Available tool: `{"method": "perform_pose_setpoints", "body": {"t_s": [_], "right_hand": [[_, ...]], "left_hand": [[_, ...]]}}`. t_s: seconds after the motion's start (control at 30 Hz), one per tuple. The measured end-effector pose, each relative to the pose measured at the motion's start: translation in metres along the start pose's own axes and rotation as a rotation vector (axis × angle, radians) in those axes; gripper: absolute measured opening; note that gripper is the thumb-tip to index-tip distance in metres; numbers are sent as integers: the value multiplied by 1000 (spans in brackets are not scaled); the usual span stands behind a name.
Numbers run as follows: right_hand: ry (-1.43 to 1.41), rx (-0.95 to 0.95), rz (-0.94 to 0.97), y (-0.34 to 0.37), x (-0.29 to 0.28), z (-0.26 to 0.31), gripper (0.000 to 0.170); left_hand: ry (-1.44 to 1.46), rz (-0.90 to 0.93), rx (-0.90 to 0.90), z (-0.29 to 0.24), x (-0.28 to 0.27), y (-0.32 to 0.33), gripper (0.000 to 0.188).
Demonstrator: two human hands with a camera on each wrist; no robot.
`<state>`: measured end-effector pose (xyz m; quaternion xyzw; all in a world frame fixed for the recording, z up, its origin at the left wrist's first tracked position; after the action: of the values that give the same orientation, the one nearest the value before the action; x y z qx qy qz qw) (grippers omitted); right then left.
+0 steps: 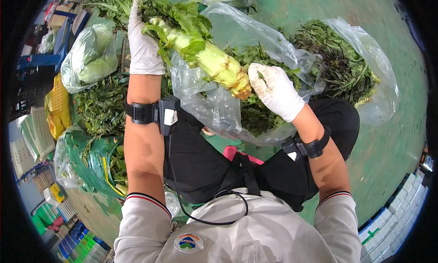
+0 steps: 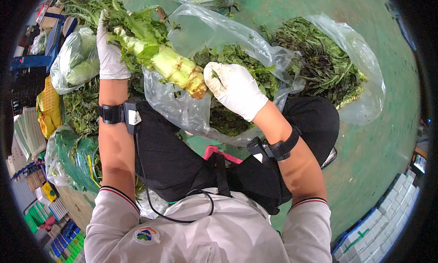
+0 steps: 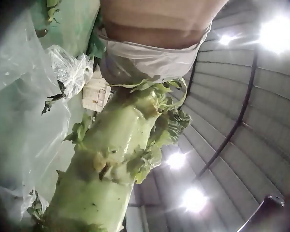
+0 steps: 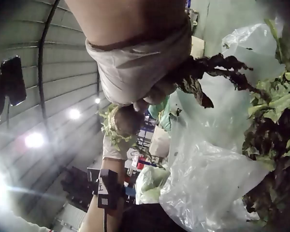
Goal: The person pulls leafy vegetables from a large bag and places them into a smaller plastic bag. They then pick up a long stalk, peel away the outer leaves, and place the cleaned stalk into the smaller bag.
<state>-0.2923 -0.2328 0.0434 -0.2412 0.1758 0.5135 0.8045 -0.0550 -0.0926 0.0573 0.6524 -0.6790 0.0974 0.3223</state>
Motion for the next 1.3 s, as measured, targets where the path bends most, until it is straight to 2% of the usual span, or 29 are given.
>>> {"method": "perform_pose_setpoints", "body": {"t_s": [0.03,0.07,0.13,0.23,0.27,0.3,0.37,0.4,0.5,0.53,0.57,0.6,0.63,0.7,0.8,0.83,0.93,1.2,1.23,1.3], "right_hand": [[103,-122,-35,-1,-2,8,15],[102,-144,-32,0,-2,9,14],[98,-186,-24,2,-1,10,13],[133,-202,-38,9,-1,9,12],[146,-181,-10,13,-3,7,10],[237,-253,-54,21,-11,12,9],[233,-76,-87,25,-18,-3,7],[327,-13,-9,32,-14,-27,23],[658,-211,-230,19,-18,-1,53],[612,-185,-194,17,-20,-2,76],[540,-239,-247,15,-26,9,75],[468,-294,-298,12,-30,22,74],[395,-351,-348,9,-32,32,72],[510,-412,-379,9,-24,44,61],[623,-421,-277,3,-3,55,35],[649,-408,-253,2,1,48,31],[713,-411,-235,2,14,35,19],[510,-219,-257,9,0,15,13],[559,-219,-258,8,-5,12,13],[838,-170,-226,2,-8,-3,18]], "left_hand": [[-3,150,-81,4,-2,-11,35],[-7,299,-161,6,-16,-34,35],[32,632,-377,8,-10,-29,35],[-84,210,-111,4,-19,-31,34],[-62,194,-94,2,-27,-42,34],[-23,218,-92,-3,-24,-44,34],[-84,74,86,-19,-35,-50,35],[-44,46,85,-20,-31,-44,36],[21,-8,77,-12,-14,-14,37],[4,-12,82,-7,-12,-7,37],[-11,-16,86,-4,-10,-3,37],[21,55,53,2,-5,-2,37],[1,31,26,8,-6,-1,35],[-43,-15,-29,24,-3,6,33],[-37,-3,-146,39,6,21,27],[-41,16,-179,42,8,24,26],[-83,12,-88,44,5,17,25],[-85,-102,35,13,-18,-6,21],[-88,-113,55,8,-20,-7,21],[-104,-100,91,8,-20,-4,20]]}}
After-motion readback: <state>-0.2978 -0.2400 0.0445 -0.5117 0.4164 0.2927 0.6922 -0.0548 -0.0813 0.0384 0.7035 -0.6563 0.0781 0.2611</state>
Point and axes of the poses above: each hand's wrist, its own y-axis away from the middle knuckle, its own x-axis out of the palm, z = x × y, the point moved 7 cm from there along -y, towards the middle knuckle, and after that the axes turned 12 degrees about -z, right-handed, at the moved point
